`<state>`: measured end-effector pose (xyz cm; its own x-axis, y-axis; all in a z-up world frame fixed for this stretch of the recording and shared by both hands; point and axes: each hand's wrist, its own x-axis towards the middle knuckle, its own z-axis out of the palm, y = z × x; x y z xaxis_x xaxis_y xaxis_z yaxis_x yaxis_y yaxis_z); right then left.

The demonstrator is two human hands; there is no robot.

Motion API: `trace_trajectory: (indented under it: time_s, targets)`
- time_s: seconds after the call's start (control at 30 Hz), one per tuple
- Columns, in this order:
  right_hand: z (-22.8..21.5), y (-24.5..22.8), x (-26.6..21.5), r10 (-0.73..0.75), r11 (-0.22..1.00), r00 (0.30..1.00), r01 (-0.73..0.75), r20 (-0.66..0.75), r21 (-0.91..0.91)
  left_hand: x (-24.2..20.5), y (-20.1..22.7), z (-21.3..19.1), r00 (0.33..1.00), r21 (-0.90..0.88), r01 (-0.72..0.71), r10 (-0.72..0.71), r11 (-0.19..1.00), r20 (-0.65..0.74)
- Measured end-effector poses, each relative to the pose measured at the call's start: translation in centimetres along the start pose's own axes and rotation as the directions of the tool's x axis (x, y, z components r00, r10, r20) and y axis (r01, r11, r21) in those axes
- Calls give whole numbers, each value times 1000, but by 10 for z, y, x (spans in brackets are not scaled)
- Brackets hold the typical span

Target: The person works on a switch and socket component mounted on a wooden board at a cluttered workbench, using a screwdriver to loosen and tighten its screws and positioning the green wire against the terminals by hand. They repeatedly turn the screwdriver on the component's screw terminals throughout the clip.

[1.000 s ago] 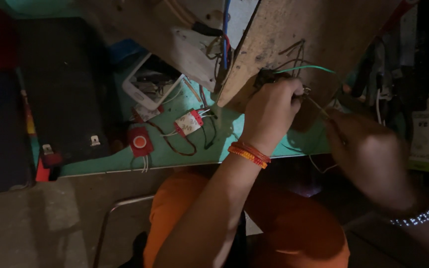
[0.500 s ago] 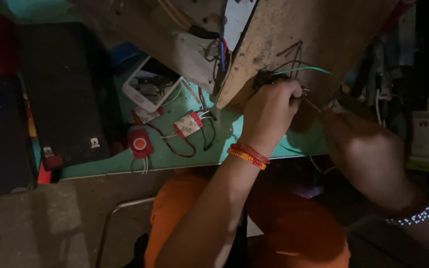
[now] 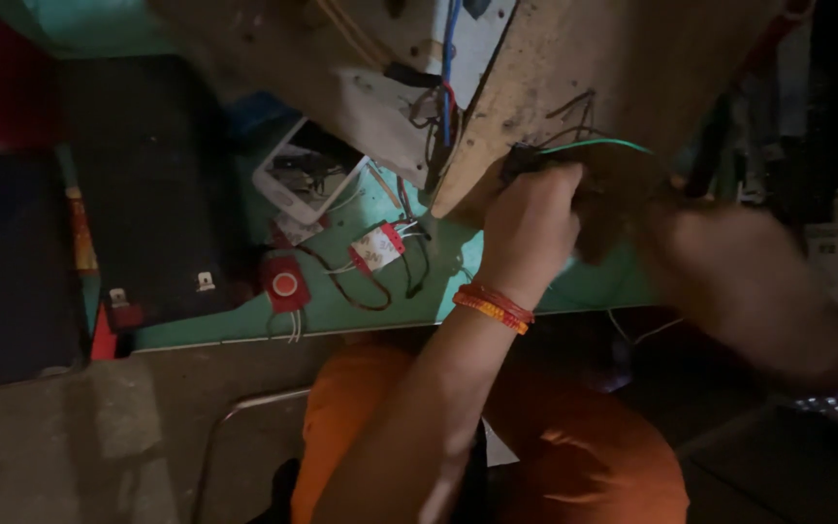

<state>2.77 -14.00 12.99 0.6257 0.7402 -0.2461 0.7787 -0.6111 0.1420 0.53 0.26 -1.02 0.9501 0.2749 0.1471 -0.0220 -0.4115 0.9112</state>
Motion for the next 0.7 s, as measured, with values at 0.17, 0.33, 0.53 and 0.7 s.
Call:
trace_trajectory:
  time_s: [0.17,0.33,0.53,0.7]
  targets:
    - [-10,-10,13,145,988,989,-147,35,51,-1,3,-4,1000,-20,-17,17,1000,-15]
    - [0,-9,5,53,989,997,-46,52,-141,0,1,0,998,-20,-36,35,999,-51]
    - [16,3,3,-151,935,983,176,102,-308,-1,5,-6,1000,-2,2,-2,1000,2]
    - [-3,-9,23,-41,958,977,99,211,-268,-1,-8,10,998,-3,-34,34,999,-58]
